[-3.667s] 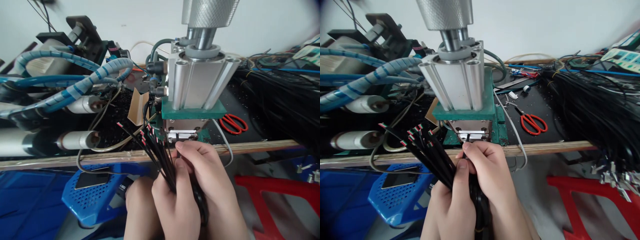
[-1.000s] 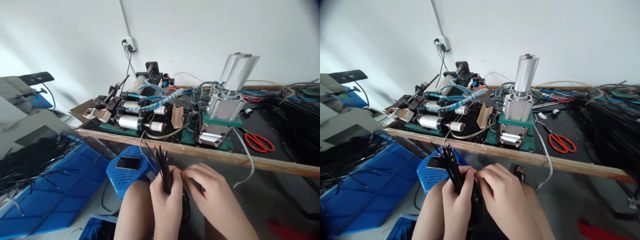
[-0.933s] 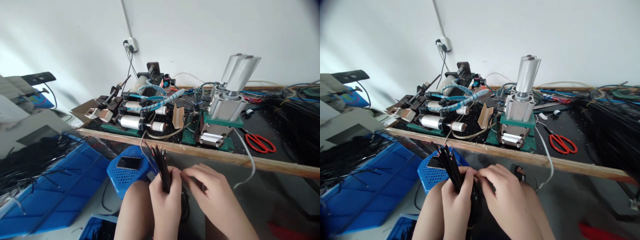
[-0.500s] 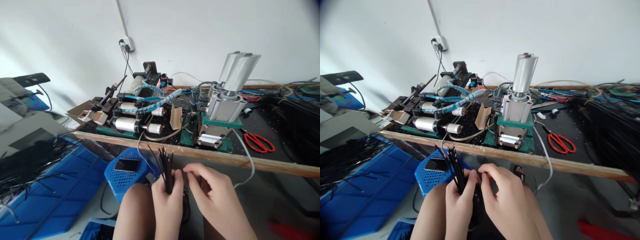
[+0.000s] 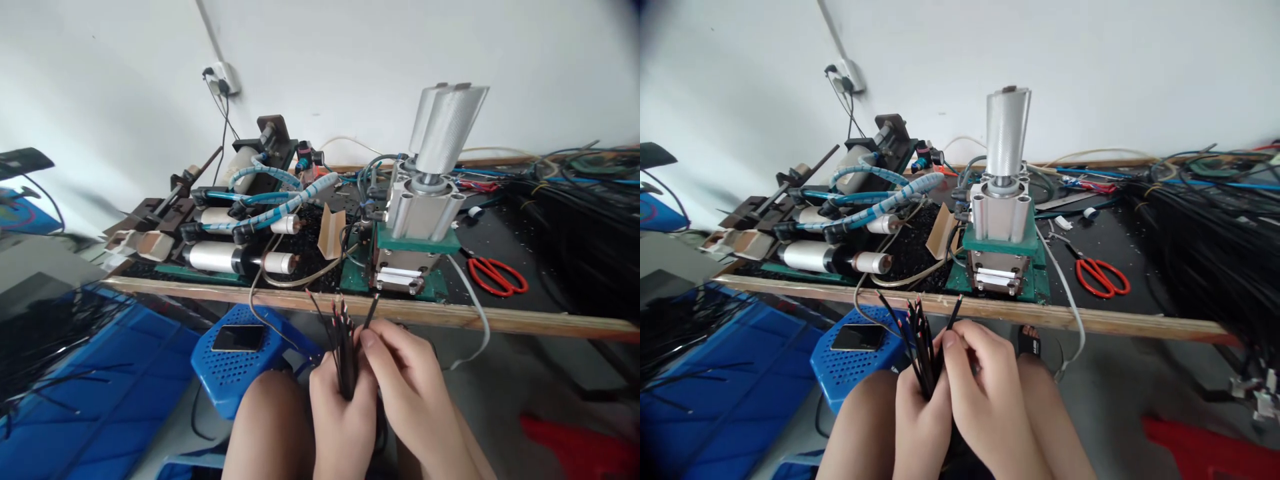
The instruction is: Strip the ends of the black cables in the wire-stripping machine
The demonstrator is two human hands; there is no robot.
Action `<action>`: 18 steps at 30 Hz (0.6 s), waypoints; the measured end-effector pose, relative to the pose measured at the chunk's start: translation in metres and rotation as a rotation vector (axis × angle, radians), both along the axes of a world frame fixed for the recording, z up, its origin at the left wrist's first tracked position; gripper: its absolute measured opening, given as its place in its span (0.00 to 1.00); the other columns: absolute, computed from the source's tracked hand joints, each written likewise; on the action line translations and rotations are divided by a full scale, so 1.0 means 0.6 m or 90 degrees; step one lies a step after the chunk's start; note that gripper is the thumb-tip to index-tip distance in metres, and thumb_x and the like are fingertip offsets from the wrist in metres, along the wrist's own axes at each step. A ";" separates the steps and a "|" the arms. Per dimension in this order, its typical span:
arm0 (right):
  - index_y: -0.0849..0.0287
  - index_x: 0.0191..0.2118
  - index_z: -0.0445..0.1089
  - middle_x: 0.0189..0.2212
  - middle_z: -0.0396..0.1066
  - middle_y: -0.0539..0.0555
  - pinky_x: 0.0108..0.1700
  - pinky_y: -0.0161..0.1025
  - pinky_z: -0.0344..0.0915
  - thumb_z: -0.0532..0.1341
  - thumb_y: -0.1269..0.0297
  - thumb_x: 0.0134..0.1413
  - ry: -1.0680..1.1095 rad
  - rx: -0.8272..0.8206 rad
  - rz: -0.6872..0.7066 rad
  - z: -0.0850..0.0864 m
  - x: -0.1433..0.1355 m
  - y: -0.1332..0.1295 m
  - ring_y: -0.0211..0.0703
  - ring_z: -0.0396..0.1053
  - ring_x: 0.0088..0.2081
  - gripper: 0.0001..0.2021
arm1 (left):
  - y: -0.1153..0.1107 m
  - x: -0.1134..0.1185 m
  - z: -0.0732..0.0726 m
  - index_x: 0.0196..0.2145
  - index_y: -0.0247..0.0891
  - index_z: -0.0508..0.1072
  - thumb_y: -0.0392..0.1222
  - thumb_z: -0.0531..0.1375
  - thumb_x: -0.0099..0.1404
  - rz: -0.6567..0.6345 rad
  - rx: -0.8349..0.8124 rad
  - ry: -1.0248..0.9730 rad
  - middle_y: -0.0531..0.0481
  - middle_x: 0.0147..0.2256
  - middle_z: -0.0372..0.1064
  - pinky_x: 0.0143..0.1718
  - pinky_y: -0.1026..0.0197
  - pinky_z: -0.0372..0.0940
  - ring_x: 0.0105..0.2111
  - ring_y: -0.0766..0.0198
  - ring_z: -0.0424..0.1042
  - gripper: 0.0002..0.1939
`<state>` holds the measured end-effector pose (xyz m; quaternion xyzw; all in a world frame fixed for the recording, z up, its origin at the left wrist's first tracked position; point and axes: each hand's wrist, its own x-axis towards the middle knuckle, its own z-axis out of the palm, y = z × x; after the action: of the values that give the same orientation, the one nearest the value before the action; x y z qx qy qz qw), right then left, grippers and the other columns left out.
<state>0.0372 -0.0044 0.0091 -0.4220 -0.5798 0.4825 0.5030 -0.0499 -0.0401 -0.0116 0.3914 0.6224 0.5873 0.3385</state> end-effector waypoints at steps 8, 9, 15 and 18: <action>0.57 0.26 0.67 0.23 0.64 0.49 0.30 0.35 0.58 0.59 0.53 0.72 0.076 -0.130 -0.085 0.002 0.003 0.025 0.41 0.62 0.28 0.21 | 0.021 0.026 -0.008 0.28 0.41 0.79 0.49 0.60 0.74 -0.051 -0.004 0.095 0.48 0.27 0.80 0.32 0.60 0.71 0.29 0.55 0.77 0.18; 0.57 0.25 0.67 0.23 0.64 0.49 0.30 0.35 0.58 0.60 0.53 0.71 0.085 -0.136 -0.096 0.004 0.005 0.028 0.41 0.63 0.28 0.21 | 0.024 0.030 -0.008 0.29 0.41 0.79 0.48 0.60 0.74 -0.047 0.003 0.098 0.47 0.28 0.81 0.32 0.60 0.71 0.30 0.54 0.78 0.17; 0.57 0.23 0.70 0.22 0.67 0.49 0.30 0.34 0.60 0.64 0.55 0.68 0.140 -0.163 -0.119 0.011 0.015 0.045 0.40 0.63 0.27 0.21 | 0.037 0.042 -0.014 0.34 0.41 0.85 0.44 0.60 0.73 -0.045 0.009 0.121 0.45 0.30 0.83 0.34 0.59 0.74 0.32 0.51 0.82 0.15; 0.57 0.22 0.69 0.20 0.64 0.47 0.27 0.34 0.57 0.65 0.55 0.66 0.166 -0.163 -0.120 0.012 0.019 0.056 0.37 0.61 0.25 0.21 | 0.041 0.047 -0.019 0.34 0.40 0.86 0.44 0.61 0.74 -0.016 0.013 0.117 0.44 0.32 0.84 0.36 0.58 0.76 0.34 0.51 0.83 0.15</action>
<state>0.0486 0.0290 0.0163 -0.4687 -0.4019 0.5536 0.5589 -0.0219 -0.0157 -0.0228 0.4551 0.6397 0.5510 0.2831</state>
